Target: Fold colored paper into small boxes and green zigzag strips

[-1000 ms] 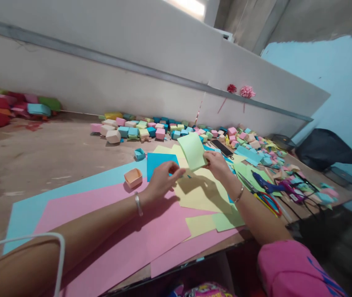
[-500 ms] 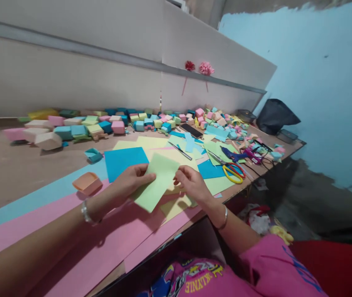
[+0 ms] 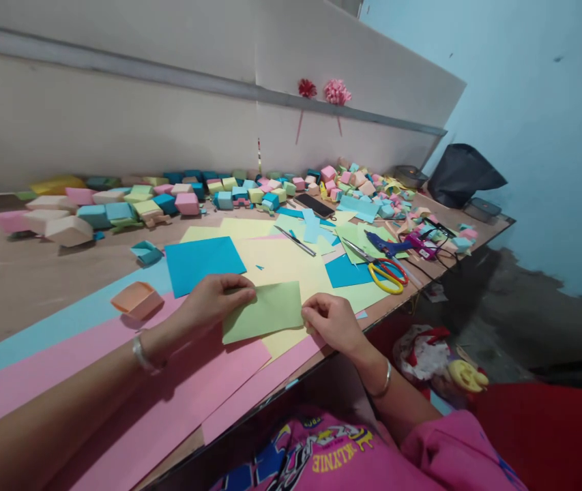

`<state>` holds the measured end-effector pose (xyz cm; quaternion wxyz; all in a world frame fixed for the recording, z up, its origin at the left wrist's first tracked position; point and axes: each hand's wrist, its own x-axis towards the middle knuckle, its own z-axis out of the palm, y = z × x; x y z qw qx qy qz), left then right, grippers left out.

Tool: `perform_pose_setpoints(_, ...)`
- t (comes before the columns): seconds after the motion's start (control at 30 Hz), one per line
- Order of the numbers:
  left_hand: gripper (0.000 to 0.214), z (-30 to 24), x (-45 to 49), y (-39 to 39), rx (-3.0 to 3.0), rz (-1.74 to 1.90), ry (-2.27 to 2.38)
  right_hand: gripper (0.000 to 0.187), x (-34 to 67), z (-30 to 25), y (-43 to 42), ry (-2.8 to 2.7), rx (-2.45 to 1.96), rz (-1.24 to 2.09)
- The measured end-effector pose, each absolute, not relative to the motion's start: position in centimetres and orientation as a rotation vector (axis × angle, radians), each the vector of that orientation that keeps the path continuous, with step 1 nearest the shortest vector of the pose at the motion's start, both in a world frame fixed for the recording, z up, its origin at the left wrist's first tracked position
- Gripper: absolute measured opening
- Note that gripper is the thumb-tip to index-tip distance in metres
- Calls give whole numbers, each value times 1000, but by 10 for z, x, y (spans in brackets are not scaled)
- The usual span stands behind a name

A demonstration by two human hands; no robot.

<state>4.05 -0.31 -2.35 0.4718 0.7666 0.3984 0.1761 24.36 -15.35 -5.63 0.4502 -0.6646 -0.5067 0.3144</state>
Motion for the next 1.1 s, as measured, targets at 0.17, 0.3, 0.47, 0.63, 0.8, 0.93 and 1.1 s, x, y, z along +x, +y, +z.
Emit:
perform_pose_setpoints(0.17,26,-23,40,-6,1932,445,934,20,242,-51,-151,-1254,-1652,607)
perform_pose_setpoints(0.3,29,-19,41,-9,1934,487,937,17,238,-48,-146,-1298,-1600,593)
perform_pose_setpoints(0.47,50,-20,41,-11,1700,599,945,11,239,-50,-143,-1092,-1602,632)
perform_pose_setpoints(0.63,34,-23,41,-11,1694,620,970,13,250,-50,-145,-1240,-1625,680)
perform_pose_setpoints(0.8,28,-22,39,-10,1868,639,1047,11,287,-24,-129,-1617,-1775,229)
perform_pose_setpoints(0.93,24,-23,37,-7,1887,629,1052,11,310,-4,-100,-1879,-1946,7)
perform_pose_setpoints(1.1,22,-28,37,-6,1730,653,992,18,297,-1,-82,-1941,-1832,197)
